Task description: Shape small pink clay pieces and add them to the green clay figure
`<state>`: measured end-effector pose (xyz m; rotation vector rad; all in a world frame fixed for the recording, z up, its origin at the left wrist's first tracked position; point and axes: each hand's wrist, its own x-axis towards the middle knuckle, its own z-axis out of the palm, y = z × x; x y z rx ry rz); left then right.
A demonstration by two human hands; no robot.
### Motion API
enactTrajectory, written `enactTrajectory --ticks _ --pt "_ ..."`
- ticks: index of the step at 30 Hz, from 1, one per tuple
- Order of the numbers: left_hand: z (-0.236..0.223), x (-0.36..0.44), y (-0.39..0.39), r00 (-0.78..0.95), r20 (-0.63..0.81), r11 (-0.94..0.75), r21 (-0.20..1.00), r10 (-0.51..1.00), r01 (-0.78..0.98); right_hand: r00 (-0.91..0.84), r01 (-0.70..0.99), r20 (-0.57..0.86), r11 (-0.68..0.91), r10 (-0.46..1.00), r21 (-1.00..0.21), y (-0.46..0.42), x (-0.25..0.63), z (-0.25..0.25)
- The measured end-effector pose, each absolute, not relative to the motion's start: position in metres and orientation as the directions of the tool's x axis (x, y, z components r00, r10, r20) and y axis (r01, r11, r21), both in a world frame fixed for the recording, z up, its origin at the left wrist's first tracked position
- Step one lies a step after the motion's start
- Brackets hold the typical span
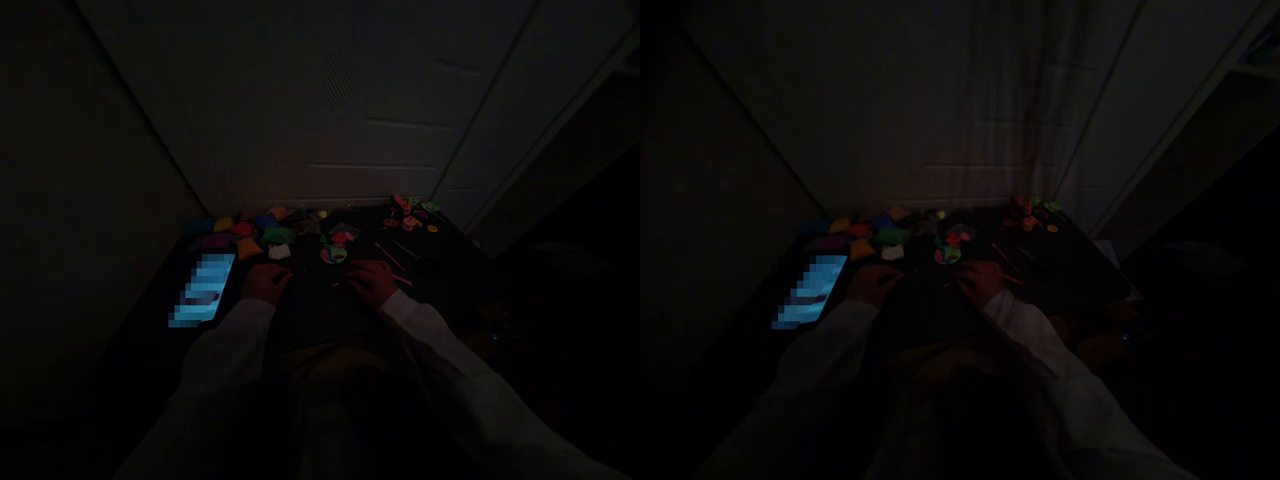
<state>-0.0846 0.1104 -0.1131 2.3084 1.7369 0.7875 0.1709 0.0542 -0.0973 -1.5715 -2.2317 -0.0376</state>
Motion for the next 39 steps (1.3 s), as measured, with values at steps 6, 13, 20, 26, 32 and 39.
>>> enactTrajectory --ticks 6,13,20,26,32,39 --pt "-0.117 -0.085 0.112 0.179 0.348 -0.315 0.386 0.920 0.867 -0.020 0.977 0.334 0.089 0.942 -0.192 0.069 0.242 -0.094" --pt "-0.104 -0.060 0.088 0.242 0.403 -0.380 0.311 0.883 0.871 -0.015 0.992 0.191 0.038 0.981 -0.117 0.078 0.238 -0.085" --pt "-0.103 -0.016 0.067 0.288 0.356 -0.407 0.325 0.889 0.854 0.006 0.997 0.045 -0.002 0.999 -0.080 0.064 0.213 -0.079" --pt "-0.104 -0.005 0.069 0.242 0.315 -0.354 0.376 0.918 0.856 0.029 0.996 0.100 -0.020 0.995 -0.092 0.064 0.204 -0.080" --pt "-0.103 -0.003 0.067 0.243 0.304 -0.352 0.386 0.921 0.853 0.014 0.962 0.177 0.035 0.984 -0.272 0.054 0.189 -0.093" --pt "-0.105 -0.005 0.068 0.200 0.305 -0.314 0.391 0.931 0.865 -0.100 0.877 0.241 0.200 0.965 -0.438 0.043 0.157 -0.098"
